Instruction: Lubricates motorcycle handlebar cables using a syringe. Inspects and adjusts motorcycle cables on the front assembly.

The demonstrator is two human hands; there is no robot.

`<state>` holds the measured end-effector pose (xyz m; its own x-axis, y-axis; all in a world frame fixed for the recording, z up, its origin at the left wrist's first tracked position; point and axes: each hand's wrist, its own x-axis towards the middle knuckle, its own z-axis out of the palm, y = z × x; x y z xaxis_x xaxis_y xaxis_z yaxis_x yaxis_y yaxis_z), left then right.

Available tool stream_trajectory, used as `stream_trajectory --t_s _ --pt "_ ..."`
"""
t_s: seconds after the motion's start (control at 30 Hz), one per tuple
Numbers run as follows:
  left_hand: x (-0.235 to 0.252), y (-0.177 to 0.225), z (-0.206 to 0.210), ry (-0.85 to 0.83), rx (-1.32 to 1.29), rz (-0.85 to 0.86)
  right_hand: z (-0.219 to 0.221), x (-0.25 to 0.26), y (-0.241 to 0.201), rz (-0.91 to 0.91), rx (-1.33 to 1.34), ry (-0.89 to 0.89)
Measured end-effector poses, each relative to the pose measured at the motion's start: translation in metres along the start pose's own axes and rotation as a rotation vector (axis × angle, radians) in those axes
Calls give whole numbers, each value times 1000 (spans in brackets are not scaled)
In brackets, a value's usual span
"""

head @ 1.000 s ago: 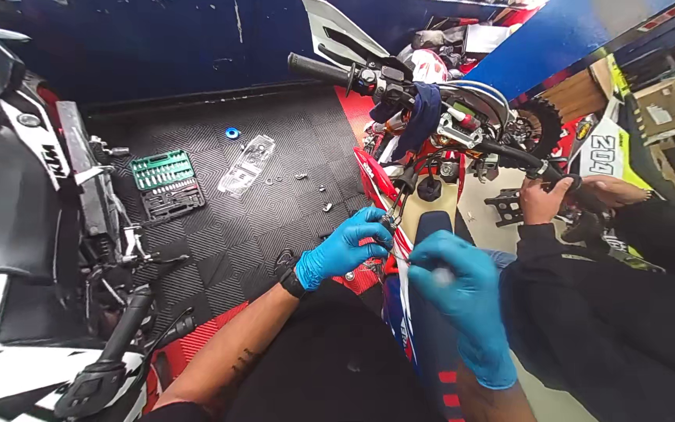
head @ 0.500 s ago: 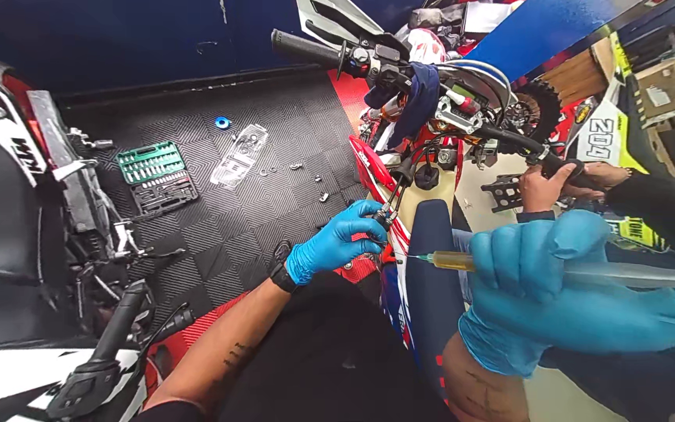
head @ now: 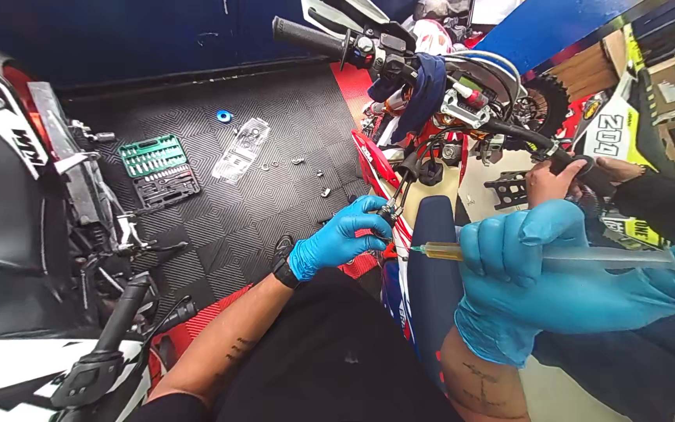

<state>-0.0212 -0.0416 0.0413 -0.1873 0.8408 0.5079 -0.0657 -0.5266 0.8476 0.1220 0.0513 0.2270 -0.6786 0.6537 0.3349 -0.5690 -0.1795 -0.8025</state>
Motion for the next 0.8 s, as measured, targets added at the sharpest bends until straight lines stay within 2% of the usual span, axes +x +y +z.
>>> stream_trajectory --t_s 0.53,0.8 --pt "1 1 -1 11 -2 0 0 3 1 2 28 42" --pt "2 -1 -3 11 -10 6 -1 5 0 26 33 -27"
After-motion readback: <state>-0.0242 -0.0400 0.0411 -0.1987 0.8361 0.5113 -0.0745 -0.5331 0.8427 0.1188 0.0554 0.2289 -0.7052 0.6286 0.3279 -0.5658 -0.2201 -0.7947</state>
